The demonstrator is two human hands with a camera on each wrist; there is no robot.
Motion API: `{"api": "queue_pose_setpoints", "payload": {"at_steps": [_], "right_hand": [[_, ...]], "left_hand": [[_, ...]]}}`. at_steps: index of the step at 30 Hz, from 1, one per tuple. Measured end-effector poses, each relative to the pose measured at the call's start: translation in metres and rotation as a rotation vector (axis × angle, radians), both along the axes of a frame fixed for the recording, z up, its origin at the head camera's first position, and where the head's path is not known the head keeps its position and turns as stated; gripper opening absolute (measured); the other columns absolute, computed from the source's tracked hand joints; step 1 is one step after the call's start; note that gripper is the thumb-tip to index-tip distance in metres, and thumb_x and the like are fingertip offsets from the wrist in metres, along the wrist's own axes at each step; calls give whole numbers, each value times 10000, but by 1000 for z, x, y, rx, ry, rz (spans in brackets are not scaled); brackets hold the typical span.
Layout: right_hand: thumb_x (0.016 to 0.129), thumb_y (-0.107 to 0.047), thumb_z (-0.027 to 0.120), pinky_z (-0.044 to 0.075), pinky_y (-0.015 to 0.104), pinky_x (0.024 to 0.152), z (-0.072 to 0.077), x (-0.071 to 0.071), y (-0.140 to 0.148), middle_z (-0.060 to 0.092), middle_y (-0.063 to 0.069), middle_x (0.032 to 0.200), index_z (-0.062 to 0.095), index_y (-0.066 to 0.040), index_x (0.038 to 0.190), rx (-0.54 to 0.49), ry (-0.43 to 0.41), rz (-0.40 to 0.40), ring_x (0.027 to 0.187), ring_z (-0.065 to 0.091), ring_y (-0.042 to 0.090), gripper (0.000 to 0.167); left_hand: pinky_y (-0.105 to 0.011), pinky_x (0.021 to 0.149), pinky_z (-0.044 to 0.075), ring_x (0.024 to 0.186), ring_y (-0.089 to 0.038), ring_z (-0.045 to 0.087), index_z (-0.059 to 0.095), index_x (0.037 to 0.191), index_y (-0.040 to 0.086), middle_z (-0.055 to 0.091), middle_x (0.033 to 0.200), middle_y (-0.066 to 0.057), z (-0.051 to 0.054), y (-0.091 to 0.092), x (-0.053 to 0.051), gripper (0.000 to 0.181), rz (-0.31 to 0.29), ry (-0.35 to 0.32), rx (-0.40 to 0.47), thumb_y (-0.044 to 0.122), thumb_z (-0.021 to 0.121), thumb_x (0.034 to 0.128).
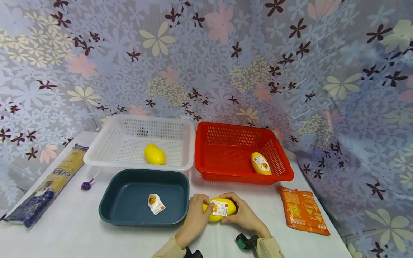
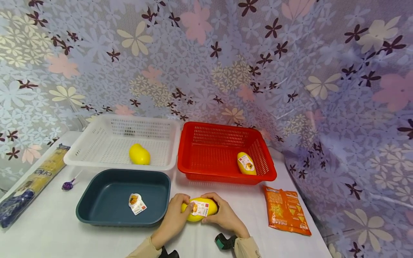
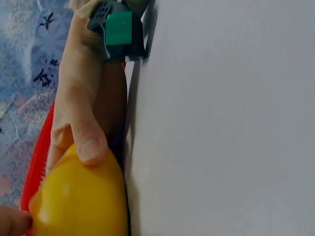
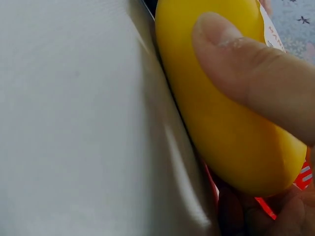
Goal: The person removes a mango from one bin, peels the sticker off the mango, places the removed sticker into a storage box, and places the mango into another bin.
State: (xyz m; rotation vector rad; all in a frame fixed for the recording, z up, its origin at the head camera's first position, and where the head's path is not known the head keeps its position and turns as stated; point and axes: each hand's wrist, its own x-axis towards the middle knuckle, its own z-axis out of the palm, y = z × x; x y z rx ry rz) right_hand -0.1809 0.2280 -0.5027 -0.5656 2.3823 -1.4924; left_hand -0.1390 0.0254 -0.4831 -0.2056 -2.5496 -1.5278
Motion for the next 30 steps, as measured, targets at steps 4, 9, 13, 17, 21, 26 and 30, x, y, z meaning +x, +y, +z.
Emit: {"api": "queue_pose_setpoints", "payload": {"at_steps": [4, 9, 13, 17, 21, 26, 30], "right_hand": [[690, -189, 875, 426, 193, 897, 0, 0, -1, 567, 83, 1281, 543, -161, 1267, 6, 7, -8, 1027, 522, 78, 666], [687, -184, 876, 430, 199, 893, 1, 0, -1, 565, 86, 1285, 541, -162, 1269, 11, 10, -9, 1020, 529, 92, 672], [689, -195, 875, 421, 194, 905, 1, -1, -2, 561, 82, 1297, 545, -174, 1267, 18, 13, -12, 1039, 522, 82, 666], [688, -202, 874, 408, 193, 924, 1, -2, -1, 561, 72, 1306, 546, -187, 1267, 25, 28, -13, 1062, 515, 75, 665], [689, -210, 873, 405, 193, 925, 0, -2, -1, 560, 65, 1307, 543, -190, 1268, 23, 30, -11, 1062, 513, 68, 666], [690, -197, 873, 423, 198, 910, -1, 0, 0, 561, 73, 1300, 542, -183, 1268, 18, 31, -2, 1043, 522, 67, 667], [686, -189, 875, 421, 196, 920, -1, 0, 0, 561, 72, 1300, 543, -186, 1266, 12, 36, -2, 1052, 525, 66, 668]], "left_hand": [[-335, 847, 420, 947, -189, 504, 564, 831, 133, 571, 993, -10, 2, 4, 3, 137, 34, 73, -76, 111, 697, 854], [-326, 833, 447, 935, -169, 530, 600, 936, 134, 596, 951, 7, 4, 6, 5, 191, 92, 142, -145, 104, 744, 813], [-369, 898, 464, 1010, -212, 532, 571, 1130, 55, 587, 1056, -71, 6, 6, 5, 344, 113, 91, -167, 130, 724, 832], [-387, 888, 462, 1006, -231, 514, 540, 1123, 13, 545, 1059, -105, 7, 7, 6, 351, 124, 33, -215, 175, 700, 855], [-363, 844, 453, 957, -204, 513, 564, 995, 65, 543, 984, -59, 8, 7, 6, 220, 112, 54, -193, 148, 706, 849], [-324, 821, 433, 919, -176, 505, 584, 911, 103, 551, 924, -12, 6, 6, 5, 109, 106, 68, -102, 90, 681, 862], [-303, 793, 409, 890, -173, 481, 609, 875, 96, 550, 881, -6, 3, 7, 3, 62, 126, 119, -103, 70, 665, 876]]}}
